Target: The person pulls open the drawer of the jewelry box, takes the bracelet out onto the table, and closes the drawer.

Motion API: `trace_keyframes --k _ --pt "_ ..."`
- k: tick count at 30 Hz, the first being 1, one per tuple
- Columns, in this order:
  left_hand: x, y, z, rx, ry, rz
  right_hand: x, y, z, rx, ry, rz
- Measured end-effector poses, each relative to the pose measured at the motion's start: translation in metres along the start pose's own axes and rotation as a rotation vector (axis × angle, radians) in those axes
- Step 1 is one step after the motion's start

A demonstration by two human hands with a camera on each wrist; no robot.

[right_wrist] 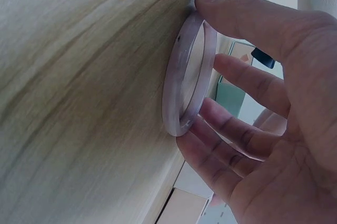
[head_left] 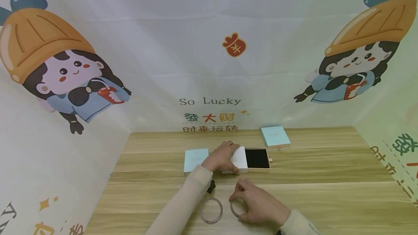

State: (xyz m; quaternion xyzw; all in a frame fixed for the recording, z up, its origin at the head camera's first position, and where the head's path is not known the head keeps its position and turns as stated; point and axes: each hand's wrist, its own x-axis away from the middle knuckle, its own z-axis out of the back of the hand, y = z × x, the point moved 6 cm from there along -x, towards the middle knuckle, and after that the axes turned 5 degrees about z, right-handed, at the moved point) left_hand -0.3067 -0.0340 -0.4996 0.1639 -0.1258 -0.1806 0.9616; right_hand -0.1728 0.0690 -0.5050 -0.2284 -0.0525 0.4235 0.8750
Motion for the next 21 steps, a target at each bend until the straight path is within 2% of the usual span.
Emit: trace_keyframes --k 6,13,21 --pt "0.0 0.0 0.0 -0.004 0.0 -0.006 0.0 -0.002 0.001 0.0 -0.001 0.005" --pt "-0.001 -0.002 -0.002 0.003 -0.004 0.001 0.001 -0.002 0.005 -0.05 -0.033 -0.012" --pt "0.001 0.0 0.0 0.008 0.0 -0.007 0.004 0.007 0.015 0.022 0.013 0.034"
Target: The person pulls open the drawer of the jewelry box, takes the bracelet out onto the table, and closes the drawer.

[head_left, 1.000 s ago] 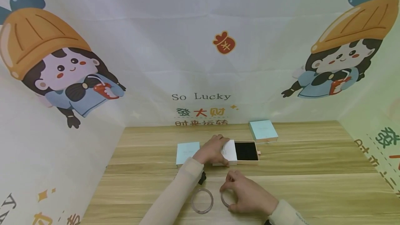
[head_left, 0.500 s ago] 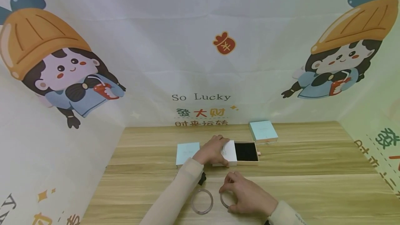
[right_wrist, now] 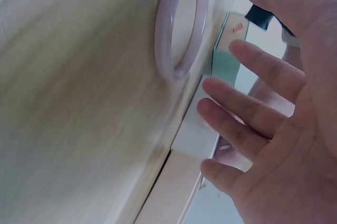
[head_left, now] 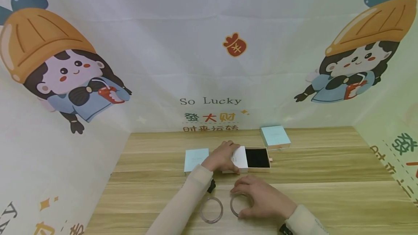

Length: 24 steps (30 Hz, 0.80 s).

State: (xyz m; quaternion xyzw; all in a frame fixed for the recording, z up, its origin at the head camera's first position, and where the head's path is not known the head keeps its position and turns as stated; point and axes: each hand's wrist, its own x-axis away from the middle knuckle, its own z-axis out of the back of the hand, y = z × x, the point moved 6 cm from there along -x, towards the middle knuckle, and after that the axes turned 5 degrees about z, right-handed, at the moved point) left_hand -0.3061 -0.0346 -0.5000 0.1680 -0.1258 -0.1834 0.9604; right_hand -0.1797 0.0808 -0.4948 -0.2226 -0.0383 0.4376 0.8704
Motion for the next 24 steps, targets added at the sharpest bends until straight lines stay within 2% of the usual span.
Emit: trace_keyframes --k 6,10,13,24 --pt "0.0 0.001 0.001 -0.003 0.012 -0.012 -0.002 0.015 0.012 -0.033 0.019 0.001" --pt "0.0 0.001 0.001 0.0 0.013 -0.011 -0.003 0.024 0.023 -0.046 0.058 0.033" --pt "-0.001 0.001 0.002 0.007 0.011 -0.01 -0.003 0.031 0.031 -0.063 0.087 0.028" --pt "-0.002 -0.001 -0.001 -0.009 -0.001 0.0 -0.001 0.057 0.049 -0.046 0.171 -0.136"
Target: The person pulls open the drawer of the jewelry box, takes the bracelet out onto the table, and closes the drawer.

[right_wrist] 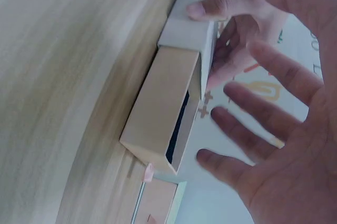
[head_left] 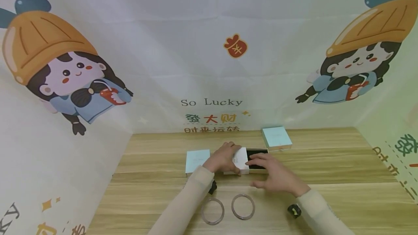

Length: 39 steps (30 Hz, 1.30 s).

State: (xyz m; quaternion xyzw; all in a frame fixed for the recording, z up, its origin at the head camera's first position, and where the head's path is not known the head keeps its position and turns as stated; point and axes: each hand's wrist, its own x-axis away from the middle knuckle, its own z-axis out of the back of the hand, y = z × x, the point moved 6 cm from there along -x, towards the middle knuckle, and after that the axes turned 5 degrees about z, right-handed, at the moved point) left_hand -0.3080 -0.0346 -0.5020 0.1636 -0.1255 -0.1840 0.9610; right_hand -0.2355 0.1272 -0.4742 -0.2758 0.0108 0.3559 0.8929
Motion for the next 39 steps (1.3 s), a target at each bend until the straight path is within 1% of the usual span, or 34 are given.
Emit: trace_keyframes --k 7,12,18,22,25,32,39 --pt "0.0 0.0 0.0 0.004 0.016 -0.011 -0.003 0.015 0.011 -0.001 0.111 -0.092" --pt "0.001 0.0 0.0 0.004 0.012 -0.005 -0.002 0.025 0.019 0.028 0.146 -0.202" --pt "0.0 0.0 0.0 0.005 0.015 -0.003 -0.002 0.037 0.025 0.008 0.133 -0.332" --pt "0.001 0.0 0.001 0.003 0.022 -0.008 0.0 0.048 0.026 -0.054 0.132 -0.433" --pt "0.002 0.001 0.002 0.005 0.022 -0.015 0.002 0.055 0.027 -0.1 0.131 -0.491" --pt "0.001 -0.001 0.0 0.007 0.013 -0.006 0.008 0.065 0.026 -0.146 0.142 -0.565" --pt "0.001 -0.001 0.0 0.002 0.015 -0.011 0.012 0.075 0.017 -0.308 0.1 -0.633"
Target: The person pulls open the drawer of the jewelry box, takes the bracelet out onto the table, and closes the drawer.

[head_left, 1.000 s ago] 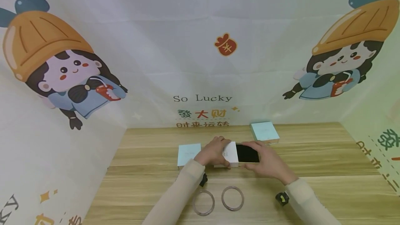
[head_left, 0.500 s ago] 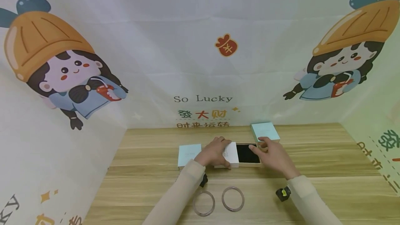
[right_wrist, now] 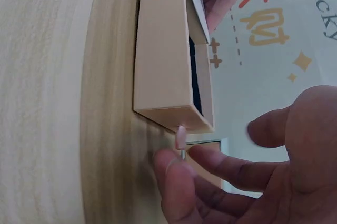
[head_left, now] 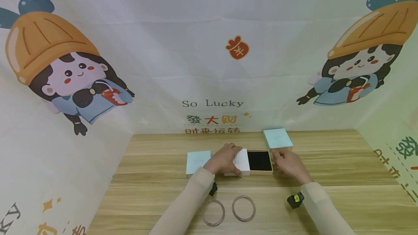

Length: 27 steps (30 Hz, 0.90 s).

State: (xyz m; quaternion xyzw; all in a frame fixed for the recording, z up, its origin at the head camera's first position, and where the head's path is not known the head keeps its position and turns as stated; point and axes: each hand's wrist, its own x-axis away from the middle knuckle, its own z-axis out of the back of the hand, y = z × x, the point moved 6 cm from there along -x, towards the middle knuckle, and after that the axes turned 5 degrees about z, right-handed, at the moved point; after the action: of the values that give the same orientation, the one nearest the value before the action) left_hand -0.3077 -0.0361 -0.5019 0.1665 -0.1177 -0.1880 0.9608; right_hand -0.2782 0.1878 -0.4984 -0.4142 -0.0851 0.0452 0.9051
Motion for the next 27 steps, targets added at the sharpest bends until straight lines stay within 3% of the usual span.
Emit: trace_keyframes --k 14,27 --pt "0.003 0.002 0.0 0.017 -0.006 -0.002 -0.007 0.017 -0.011 -0.092 -0.03 -0.018" --pt "0.002 0.001 0.002 0.031 -0.007 -0.003 -0.013 0.025 -0.014 -0.114 0.068 0.04"
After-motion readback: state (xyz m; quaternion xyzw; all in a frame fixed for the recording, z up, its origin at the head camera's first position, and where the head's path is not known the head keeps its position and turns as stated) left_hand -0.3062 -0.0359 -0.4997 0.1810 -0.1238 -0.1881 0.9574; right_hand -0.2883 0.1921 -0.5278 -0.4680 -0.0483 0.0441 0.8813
